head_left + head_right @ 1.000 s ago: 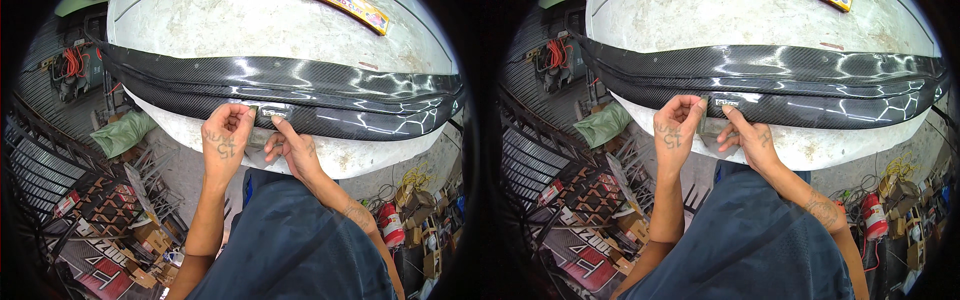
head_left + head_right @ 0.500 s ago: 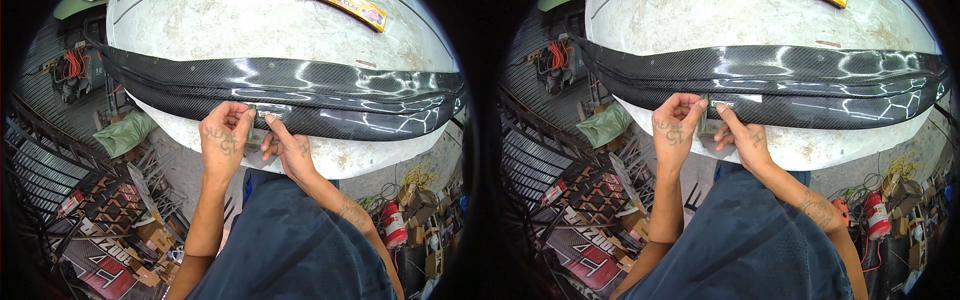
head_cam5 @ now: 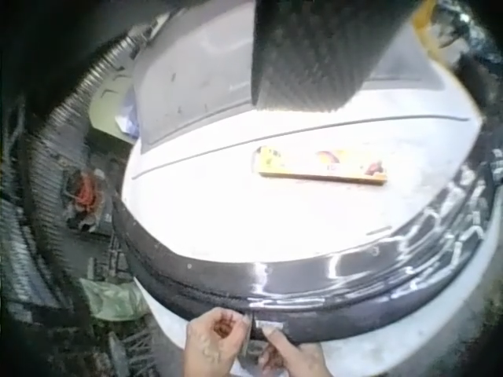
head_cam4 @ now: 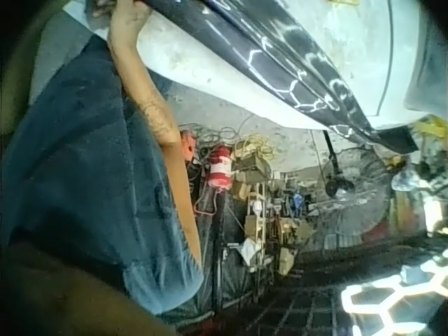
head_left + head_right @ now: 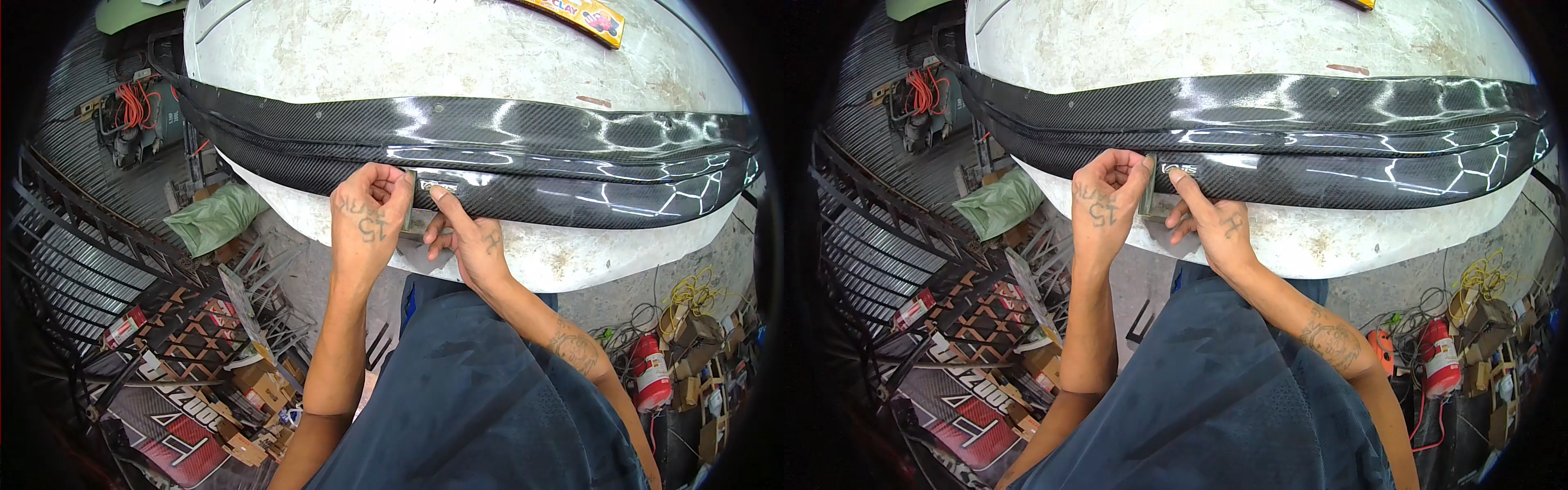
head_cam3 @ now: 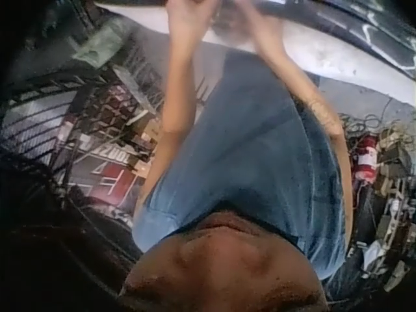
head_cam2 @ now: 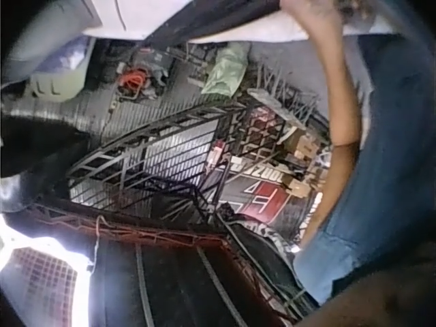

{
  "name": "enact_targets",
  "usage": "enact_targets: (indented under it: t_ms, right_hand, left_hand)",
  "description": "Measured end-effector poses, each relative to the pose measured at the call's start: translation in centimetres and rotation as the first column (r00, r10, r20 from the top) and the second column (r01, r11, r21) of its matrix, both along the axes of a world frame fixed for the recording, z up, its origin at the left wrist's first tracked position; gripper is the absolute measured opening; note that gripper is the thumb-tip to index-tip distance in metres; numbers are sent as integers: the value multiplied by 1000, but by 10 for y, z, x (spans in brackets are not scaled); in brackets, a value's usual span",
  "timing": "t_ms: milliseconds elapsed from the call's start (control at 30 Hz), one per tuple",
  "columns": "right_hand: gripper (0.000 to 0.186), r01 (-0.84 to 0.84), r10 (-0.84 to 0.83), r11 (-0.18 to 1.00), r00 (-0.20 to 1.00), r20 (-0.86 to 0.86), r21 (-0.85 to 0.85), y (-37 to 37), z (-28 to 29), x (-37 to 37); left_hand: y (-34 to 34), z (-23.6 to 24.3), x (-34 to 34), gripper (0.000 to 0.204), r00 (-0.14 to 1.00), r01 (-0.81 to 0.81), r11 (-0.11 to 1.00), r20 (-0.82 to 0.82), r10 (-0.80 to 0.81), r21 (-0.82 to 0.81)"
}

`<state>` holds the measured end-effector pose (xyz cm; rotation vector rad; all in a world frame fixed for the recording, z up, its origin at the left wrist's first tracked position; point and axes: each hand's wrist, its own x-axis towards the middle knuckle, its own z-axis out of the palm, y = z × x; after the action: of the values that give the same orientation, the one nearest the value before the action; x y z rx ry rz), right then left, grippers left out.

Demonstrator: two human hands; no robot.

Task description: Prepping a carbon fiber spoiler on the trunk of a car using clay and a cleaning cloth in a garage.

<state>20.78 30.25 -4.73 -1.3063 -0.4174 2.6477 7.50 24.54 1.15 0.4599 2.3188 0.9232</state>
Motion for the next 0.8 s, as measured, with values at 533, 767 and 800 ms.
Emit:
enact_targets:
  t_ms: [533, 767, 800]
  right_hand:
    - [24, 70, -69, 997, 997, 37, -39, -2, 2, -6]
    - [22, 135, -133, 990, 989, 57, -31, -2, 4, -10]
    - [23, 139, -138, 990, 990, 43, -22, -2, 1, -10]
  left_hand:
    - [2, -2, 9, 19, 984, 113, 993, -139, -115, -19]
    - [-1, -10, 12, 16, 973, 136, 990, -190, -128, 27]
    - [-3, -9, 14, 16, 974, 134, 991, -186, -127, 23]
